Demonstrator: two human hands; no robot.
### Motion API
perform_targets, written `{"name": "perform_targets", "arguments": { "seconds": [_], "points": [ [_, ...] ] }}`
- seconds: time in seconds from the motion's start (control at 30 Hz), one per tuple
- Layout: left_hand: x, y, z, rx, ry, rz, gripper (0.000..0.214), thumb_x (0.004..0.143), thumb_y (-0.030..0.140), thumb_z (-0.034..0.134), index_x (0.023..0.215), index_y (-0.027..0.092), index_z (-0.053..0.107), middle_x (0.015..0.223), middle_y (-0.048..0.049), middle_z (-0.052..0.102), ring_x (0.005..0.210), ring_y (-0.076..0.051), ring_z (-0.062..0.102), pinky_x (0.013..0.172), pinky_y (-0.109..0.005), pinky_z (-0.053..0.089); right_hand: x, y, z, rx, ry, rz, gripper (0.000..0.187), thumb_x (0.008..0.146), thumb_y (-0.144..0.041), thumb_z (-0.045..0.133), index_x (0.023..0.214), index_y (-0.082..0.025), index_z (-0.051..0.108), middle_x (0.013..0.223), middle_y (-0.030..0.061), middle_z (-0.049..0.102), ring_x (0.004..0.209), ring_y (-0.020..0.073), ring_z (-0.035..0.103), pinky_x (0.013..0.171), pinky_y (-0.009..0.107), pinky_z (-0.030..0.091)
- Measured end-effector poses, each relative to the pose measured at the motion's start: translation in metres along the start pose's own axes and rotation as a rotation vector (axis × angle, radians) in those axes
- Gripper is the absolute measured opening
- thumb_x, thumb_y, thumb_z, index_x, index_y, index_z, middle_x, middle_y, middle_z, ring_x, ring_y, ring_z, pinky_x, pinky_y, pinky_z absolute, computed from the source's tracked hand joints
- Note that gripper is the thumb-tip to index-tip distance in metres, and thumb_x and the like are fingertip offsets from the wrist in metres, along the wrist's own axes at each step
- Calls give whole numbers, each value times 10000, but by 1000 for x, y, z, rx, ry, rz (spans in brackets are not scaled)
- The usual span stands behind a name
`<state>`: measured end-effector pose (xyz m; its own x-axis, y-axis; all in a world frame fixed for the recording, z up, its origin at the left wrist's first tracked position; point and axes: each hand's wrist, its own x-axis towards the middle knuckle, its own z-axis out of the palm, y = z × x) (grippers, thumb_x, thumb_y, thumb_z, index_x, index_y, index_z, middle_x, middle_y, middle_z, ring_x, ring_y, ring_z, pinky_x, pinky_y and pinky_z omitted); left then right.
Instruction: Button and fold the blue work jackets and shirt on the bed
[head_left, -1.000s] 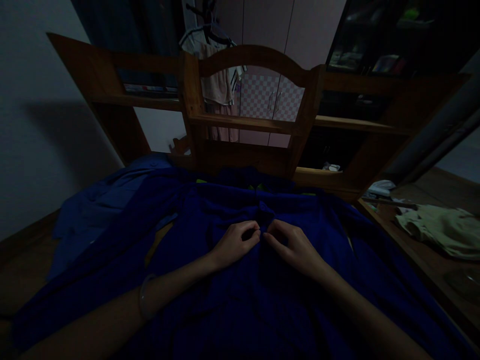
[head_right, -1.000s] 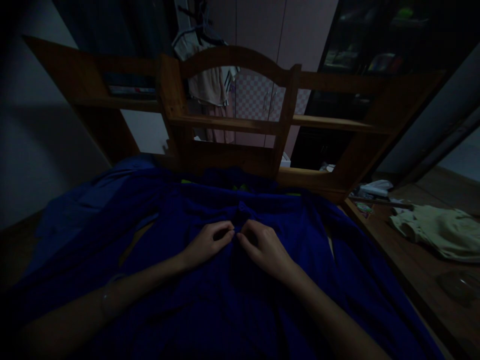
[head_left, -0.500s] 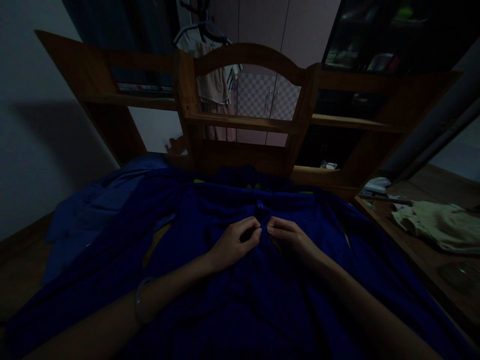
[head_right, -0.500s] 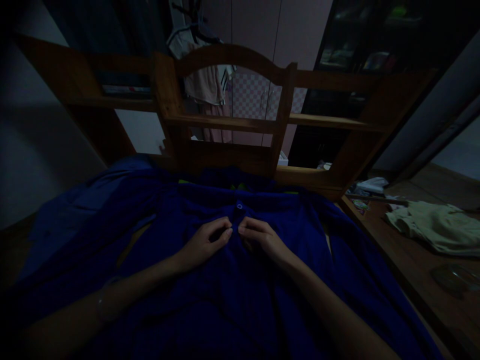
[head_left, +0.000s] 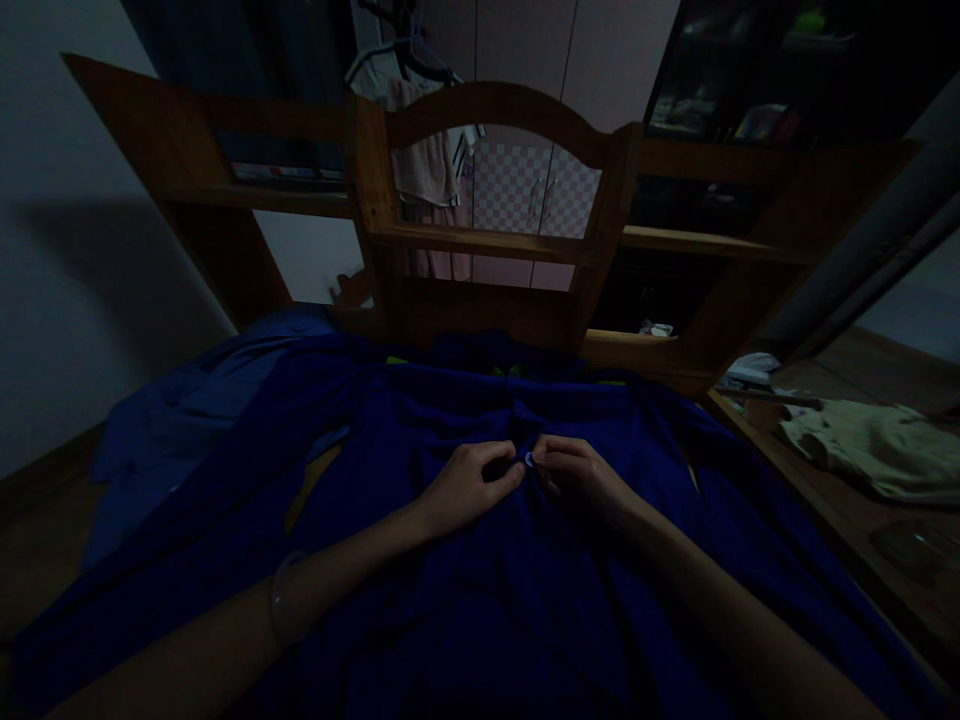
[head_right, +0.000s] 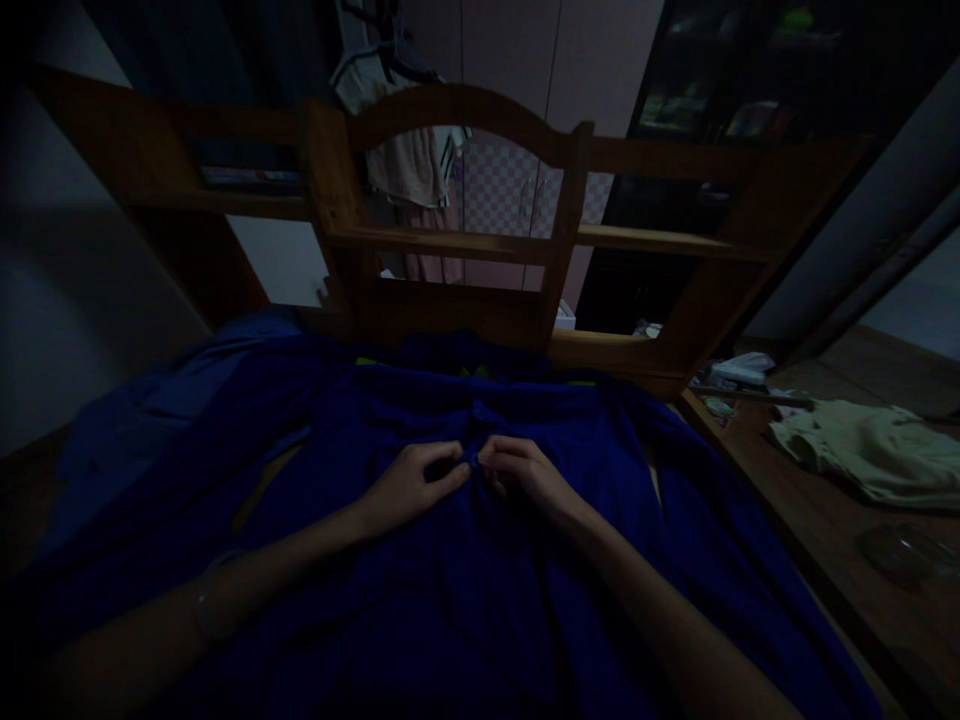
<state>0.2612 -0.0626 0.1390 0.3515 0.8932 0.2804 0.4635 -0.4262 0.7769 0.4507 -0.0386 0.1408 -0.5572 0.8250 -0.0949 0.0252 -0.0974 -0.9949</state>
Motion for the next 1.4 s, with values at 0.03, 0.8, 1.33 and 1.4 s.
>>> {"name": "perform_targets", "arguments": {
  "seconds": [0.03, 0.8, 1.33, 1.4],
  "points": [
    [0, -3, 1, -10, -27, -42, 357, 861, 418, 430, 639, 151, 512, 607, 27, 467, 572, -100, 412, 549, -213, 316, 2, 2, -3, -37, 22, -2, 211, 802, -358, 526, 713, -169, 497, 546, -44, 430, 446, 74, 361, 436, 196, 244],
    [5, -15, -57, 115, -682, 124, 333, 685, 38, 491, 974, 194, 544, 925, -3, 530, 784, -130, 496, 660, -194, 398, -28, -22, 14, -1044, -183, -355, 189, 814, -389, 588, 843, -211, 531, 772, -11, 561, 632, 111, 505, 565, 222, 353],
    [10, -30, -51, 273, -632, 117, 185, 782, 330, 591, 903, 192, 607, 912, -10, 510, 833, -138, 494, 741, -218, 383, -27, 1, 45, -1245, -145, -384, 373, 763, -337, 562, 1082, -183, 443, 1018, 48, 549, 883, 183, 537, 678, 276, 367],
    [12, -33, -53, 240, -657, 123, 203, 797, 358, 588, 916, 193, 595, 928, -11, 508, 842, -137, 490, 733, -216, 381, -27, 3, 46, -1259, -156, -389, 347, 771, -323, 548, 1071, -179, 449, 1012, 49, 544, 870, 179, 527, 681, 274, 368]
  ]
}}
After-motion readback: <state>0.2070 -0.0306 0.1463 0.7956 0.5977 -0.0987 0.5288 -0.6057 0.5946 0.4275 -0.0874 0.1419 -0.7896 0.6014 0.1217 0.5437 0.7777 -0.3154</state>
